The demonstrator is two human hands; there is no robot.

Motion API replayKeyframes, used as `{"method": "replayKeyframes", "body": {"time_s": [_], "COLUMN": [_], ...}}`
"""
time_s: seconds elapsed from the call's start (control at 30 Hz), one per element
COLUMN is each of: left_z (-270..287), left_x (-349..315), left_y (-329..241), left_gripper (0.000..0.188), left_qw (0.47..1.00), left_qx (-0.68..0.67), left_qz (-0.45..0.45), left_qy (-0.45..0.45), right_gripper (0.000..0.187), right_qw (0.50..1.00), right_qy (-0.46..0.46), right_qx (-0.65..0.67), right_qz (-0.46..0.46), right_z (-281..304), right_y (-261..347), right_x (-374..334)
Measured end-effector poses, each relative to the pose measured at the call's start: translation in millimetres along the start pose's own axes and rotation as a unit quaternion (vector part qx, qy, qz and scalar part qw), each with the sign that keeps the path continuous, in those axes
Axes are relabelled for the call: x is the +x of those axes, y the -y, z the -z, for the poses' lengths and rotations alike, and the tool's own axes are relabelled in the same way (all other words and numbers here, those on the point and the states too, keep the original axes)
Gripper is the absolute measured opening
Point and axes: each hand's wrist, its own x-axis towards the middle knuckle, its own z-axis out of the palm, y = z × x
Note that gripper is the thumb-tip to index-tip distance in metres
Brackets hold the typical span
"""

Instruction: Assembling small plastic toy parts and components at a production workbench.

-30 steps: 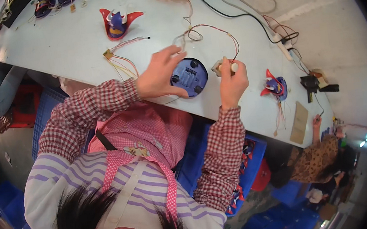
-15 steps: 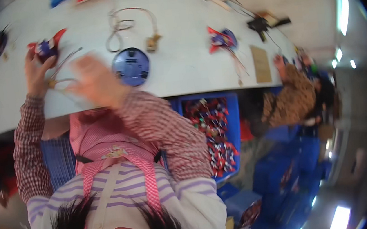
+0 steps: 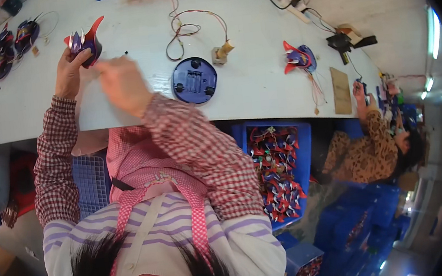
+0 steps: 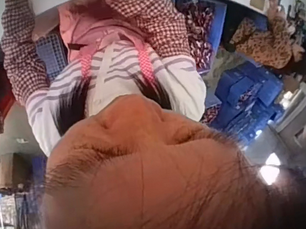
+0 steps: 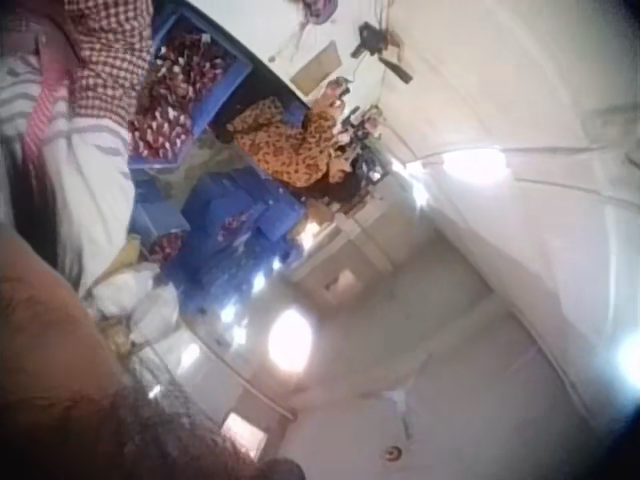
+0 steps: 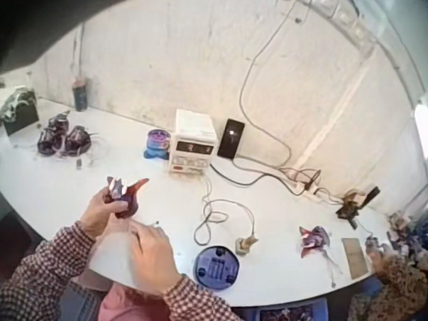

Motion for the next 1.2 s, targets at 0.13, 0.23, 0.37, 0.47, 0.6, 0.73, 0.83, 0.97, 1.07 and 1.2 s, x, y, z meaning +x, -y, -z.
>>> {"method": "replayKeyframes", "body": {"time_s": [0.13, 0.23, 0.37, 0.47, 0.6, 0.73, 0.83, 0.97, 1.07, 1.2], "left_z": [-23.6, -65.2, -121.9, -146.5, -158.3, -148.5, -122.5, -54.3, 44.3, 205.6], "left_x": [-19.1, -32.9, -39.5, -34.8, -32.2, -41.8, -65.3, -87.7, -83.8, -69.5], "left_y": [-18.9, -32.6, -16.6, 8.4, 13.4, 23.9, -4.6, -37.5, -45.9, -44.8], "left_gripper": [0.049, 0.058, 0.065, 0.067, 0.067, 0.073, 0.075, 0.068, 0.074, 0.061], "left_qw": [0.988, 0.968, 0.951, 0.875, 0.858, 0.899, 0.952, 0.968, 0.979, 0.981], "left_qx": [-0.117, -0.099, 0.111, 0.342, 0.381, 0.266, 0.116, -0.211, -0.189, -0.050], "left_qz": [-0.004, 0.000, -0.054, -0.214, -0.141, -0.246, -0.112, -0.023, -0.071, -0.063], "left_qy": [0.098, 0.229, 0.283, 0.269, 0.314, 0.245, 0.259, 0.137, 0.009, -0.177], "right_gripper": [0.023, 0.023, 0.023, 0.022, 0.037, 0.031, 0.029, 0.026, 0.025, 0.019], "right_qw": [0.957, 0.917, 0.949, 0.970, 0.964, 0.963, 0.955, 0.957, 0.955, 0.951], "right_qy": [-0.030, -0.083, -0.071, -0.087, -0.137, -0.165, -0.135, -0.022, 0.015, 0.091], "right_qx": [0.165, 0.222, 0.065, -0.178, -0.033, 0.031, 0.126, 0.217, 0.230, 0.186], "right_qz": [-0.237, -0.321, -0.301, -0.140, -0.227, -0.210, -0.230, -0.189, -0.185, -0.228], "right_z": [88.3, 130.3, 149.4, 144.2, 129.1, 121.5, 118.1, 79.4, 52.5, 47.9], "right_y": [0.6, -17.9, -48.7, -87.6, -96.6, -77.5, -16.8, 28.9, 20.0, 13.1], "right_x": [-10.0, -33.3, -62.1, -90.5, -98.4, -84.6, -46.6, -1.0, -5.5, -35.2]}}
